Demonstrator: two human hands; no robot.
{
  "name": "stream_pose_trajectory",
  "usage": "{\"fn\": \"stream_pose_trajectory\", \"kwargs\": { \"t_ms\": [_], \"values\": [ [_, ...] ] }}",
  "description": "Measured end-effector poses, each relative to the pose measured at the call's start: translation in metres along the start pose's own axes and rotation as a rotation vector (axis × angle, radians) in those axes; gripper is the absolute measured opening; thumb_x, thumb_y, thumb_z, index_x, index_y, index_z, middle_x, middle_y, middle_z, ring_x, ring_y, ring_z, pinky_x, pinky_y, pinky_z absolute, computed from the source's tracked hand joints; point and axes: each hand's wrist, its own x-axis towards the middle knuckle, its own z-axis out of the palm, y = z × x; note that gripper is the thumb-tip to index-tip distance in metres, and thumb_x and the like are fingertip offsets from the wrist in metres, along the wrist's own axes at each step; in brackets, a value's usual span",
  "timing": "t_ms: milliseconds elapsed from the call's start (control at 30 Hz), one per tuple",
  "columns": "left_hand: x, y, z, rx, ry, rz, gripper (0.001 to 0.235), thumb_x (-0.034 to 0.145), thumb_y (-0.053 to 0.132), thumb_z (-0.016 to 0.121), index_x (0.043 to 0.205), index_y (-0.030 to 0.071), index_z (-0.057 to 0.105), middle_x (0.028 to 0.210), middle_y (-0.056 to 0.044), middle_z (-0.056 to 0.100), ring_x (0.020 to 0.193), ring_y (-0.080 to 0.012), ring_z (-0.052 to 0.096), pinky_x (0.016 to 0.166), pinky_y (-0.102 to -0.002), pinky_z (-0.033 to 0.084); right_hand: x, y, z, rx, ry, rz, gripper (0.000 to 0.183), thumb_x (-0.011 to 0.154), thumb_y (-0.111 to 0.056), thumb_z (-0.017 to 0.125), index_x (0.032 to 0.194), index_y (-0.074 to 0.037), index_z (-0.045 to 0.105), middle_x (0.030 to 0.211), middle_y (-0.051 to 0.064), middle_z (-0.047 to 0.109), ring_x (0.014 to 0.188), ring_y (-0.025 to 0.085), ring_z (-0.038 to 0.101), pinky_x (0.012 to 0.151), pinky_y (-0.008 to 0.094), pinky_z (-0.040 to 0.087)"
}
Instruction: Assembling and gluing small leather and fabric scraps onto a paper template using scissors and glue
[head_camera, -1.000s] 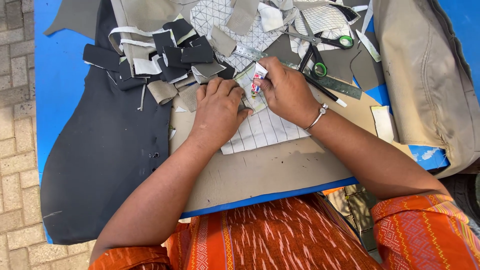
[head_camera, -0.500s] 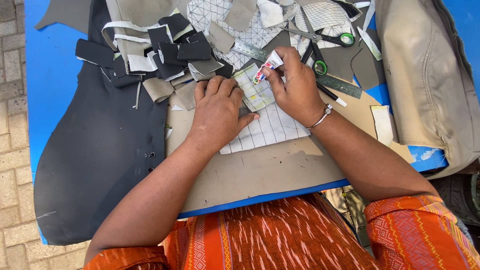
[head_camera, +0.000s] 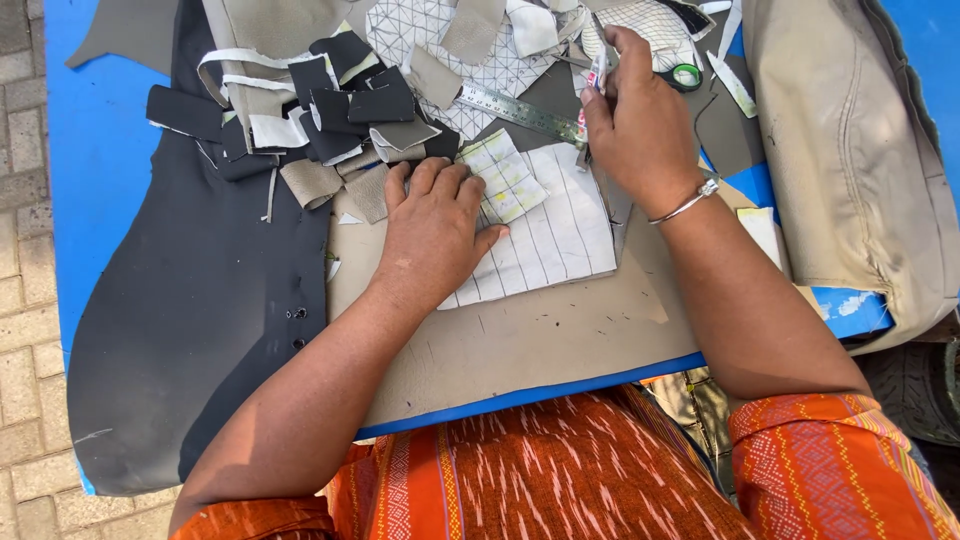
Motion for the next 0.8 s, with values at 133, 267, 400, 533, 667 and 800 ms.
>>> {"fn": "stream_pose_trajectory", "kwargs": {
  "t_ms": [133, 267, 400, 533, 667, 800],
  "values": [
    [0.001, -0.001, -0.005, -0.050, -0.010, -0.016, 0.054, 0.085, 0.054, 0.077, 0.113, 0.010, 0.067, 0.119, -0.006, 0.071, 0.123, -0.0307, 0.055, 0.108, -0.059, 0.032, -0.002, 0.003, -0.016, -0.306, 0.063, -0.116, 0.070, 0.102, -0.027, 0.078, 0.154, 0.003, 0.041, 0.122, 0.021, 0.047, 0.111, 0.042, 0.050, 0.093, 0.053, 0.049],
    [0.001, -0.003, -0.005, -0.096, 0.011, -0.018, 0.038, 0.090, 0.045, 0.074, 0.105, 0.010, 0.068, 0.112, -0.004, 0.074, 0.120, -0.0305, 0.058, 0.107, -0.059, 0.033, -0.009, -0.018, -0.026, -0.053, -0.414, -0.417, 0.069, 0.092, -0.040, 0.071, 0.145, -0.003, 0.045, 0.136, 0.023, 0.043, 0.129, 0.038, 0.041, 0.111, 0.056, 0.028],
    [0.001, -0.002, -0.006, -0.135, -0.060, -0.041, 0.025, 0.103, 0.040, 0.063, 0.108, 0.016, 0.068, 0.117, -0.009, 0.072, 0.127, -0.0263, 0.056, 0.109, -0.059, 0.025, -0.016, -0.012, 0.004, 0.013, -0.377, -0.524, 0.008, 0.100, -0.020, 0.070, 0.101, -0.013, 0.064, 0.103, 0.007, 0.063, 0.103, 0.033, 0.063, 0.090, 0.046, 0.049],
    [0.001, -0.005, -0.005, -0.145, -0.013, -0.031, 0.023, 0.104, 0.039, 0.061, 0.105, 0.018, 0.069, 0.110, -0.005, 0.074, 0.122, -0.0216, 0.060, 0.109, -0.056, 0.027, -0.016, -0.029, -0.009, 0.206, -0.544, -0.377, 0.005, 0.099, -0.013, 0.067, 0.095, -0.011, 0.065, 0.085, 0.010, 0.065, 0.090, 0.035, 0.067, 0.083, 0.047, 0.052],
    [0.004, 0.003, -0.026, -0.207, 0.054, -0.042, 0.027, 0.104, 0.039, 0.063, 0.113, 0.013, 0.061, 0.121, -0.009, 0.063, 0.123, -0.0276, 0.056, 0.106, -0.054, 0.033, -0.017, -0.029, -0.003, 0.120, -0.485, -0.174, 0.006, 0.097, -0.014, 0.068, 0.099, -0.009, 0.069, 0.082, 0.010, 0.068, 0.086, 0.033, 0.068, 0.079, 0.047, 0.052],
    [0.003, 0.015, -0.027, -0.155, 0.126, 0.077, 0.035, 0.097, 0.037, 0.072, 0.118, 0.011, 0.060, 0.127, -0.010, 0.051, 0.127, -0.0320, 0.047, 0.104, -0.051, 0.035, -0.017, -0.019, 0.018, 0.083, -0.343, -0.138, 0.006, 0.095, -0.016, 0.068, 0.100, -0.011, 0.069, 0.080, 0.007, 0.066, 0.083, 0.032, 0.067, 0.074, 0.045, 0.052]
  ]
}}
